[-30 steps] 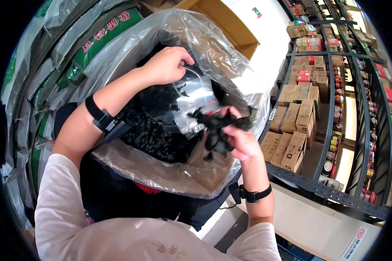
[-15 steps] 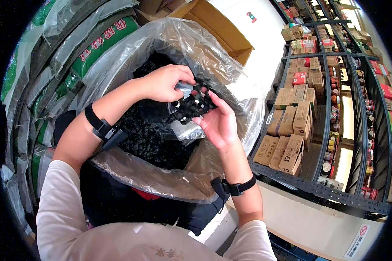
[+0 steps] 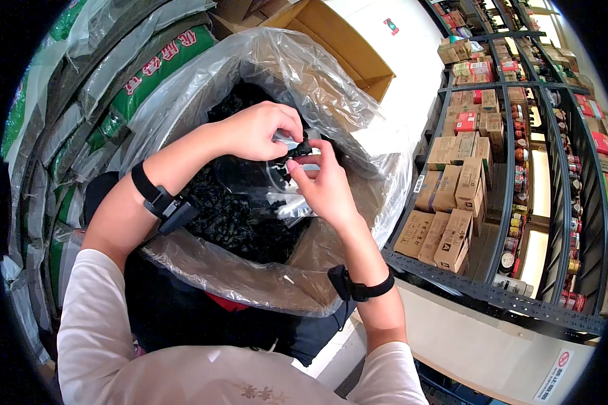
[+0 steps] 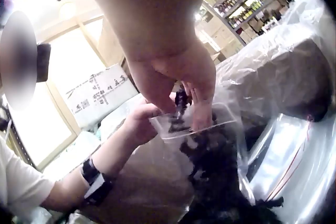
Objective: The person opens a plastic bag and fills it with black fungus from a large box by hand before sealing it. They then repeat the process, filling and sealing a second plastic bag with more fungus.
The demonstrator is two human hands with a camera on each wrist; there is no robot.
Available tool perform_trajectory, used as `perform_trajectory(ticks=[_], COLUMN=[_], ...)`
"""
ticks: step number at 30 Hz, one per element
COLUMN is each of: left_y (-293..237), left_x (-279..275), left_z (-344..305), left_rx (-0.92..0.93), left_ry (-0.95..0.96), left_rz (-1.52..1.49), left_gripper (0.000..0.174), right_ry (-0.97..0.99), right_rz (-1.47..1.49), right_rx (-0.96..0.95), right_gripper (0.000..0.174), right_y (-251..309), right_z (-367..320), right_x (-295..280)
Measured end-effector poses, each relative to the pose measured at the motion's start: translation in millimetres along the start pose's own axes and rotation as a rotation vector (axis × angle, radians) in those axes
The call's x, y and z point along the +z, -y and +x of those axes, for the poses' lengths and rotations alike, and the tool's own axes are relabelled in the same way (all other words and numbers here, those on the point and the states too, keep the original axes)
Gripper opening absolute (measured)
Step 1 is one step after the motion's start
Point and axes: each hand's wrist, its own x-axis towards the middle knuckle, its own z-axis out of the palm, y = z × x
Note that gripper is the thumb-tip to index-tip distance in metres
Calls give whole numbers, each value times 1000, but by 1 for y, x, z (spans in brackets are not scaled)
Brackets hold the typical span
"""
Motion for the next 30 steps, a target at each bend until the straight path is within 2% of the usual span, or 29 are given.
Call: perform_trajectory(ticks=[2,3,5,6,7,8,10,11,12,14,15,17,18,20,22,24,25,26,28,30], left_y=[-3,-1,2,4,7,9,7,7,5,3,2,2,2,1,4,7,7,8,2,-2], left_x=[-3,-3,-2,-1,0,2,1,0,0,0,-1,-2,-1,-1,0,2,2,2,-1,-2], left_z=[0,1,2,1,1,2,2,2,2,2,2,2,2,2,2,2,1,1,2,2], left_rx=[-19,-13,-5,7,4,47,91,69,48,42,33,27,24,17,7,9,8,-3,-13,-75], left_ry=[-8,-11,-37,-61,-60,-81,-101,-88,-75,-74,-75,-58,-41,-44,-50,-142,-142,-139,-135,-52], left_rz=[-29,11,-3,-19,-19,-4,10,-6,-21,-24,-26,-25,-28,-18,-4,38,38,45,50,12], left_gripper=[27,25,24,22,22,20,19,18,18,18,18,18,18,18,18,19,19,19,19,20], right_ry=[56,58,146,190,74,75,-166,-241,-283,-394,-394,-483,-482,-239,-388,-558,-575,-576,-250,-185], right_rz=[-457,-456,-609,-684,-639,-638,-463,-317,-300,-321,-318,-468,-466,-255,-260,-385,-390,-391,-300,-265], right_rx=[-138,-138,-102,-84,-183,-182,-195,-181,-99,-246,-247,-524,-523,-219,-343,-417,-422,-422,-419,-332], right_gripper=[51,51,29,26,33,33,33,34,31,27,27,24,24,22,17,16,19,19,24,30], right_y=[0,1,7,8,4,1,-5,-9,2,-10,-11,-13,-16,-24,-21,-11,-6,-8,-11,-10], right_z=[0,0,-1,-1,-4,-3,1,4,1,12,14,16,17,17,14,6,0,-2,-4,-6], right_x=[0,-3,-10,-11,-9,-10,-15,-14,-15,-17,-14,-5,-7,-15,-14,-11,-8,-5,0,9])
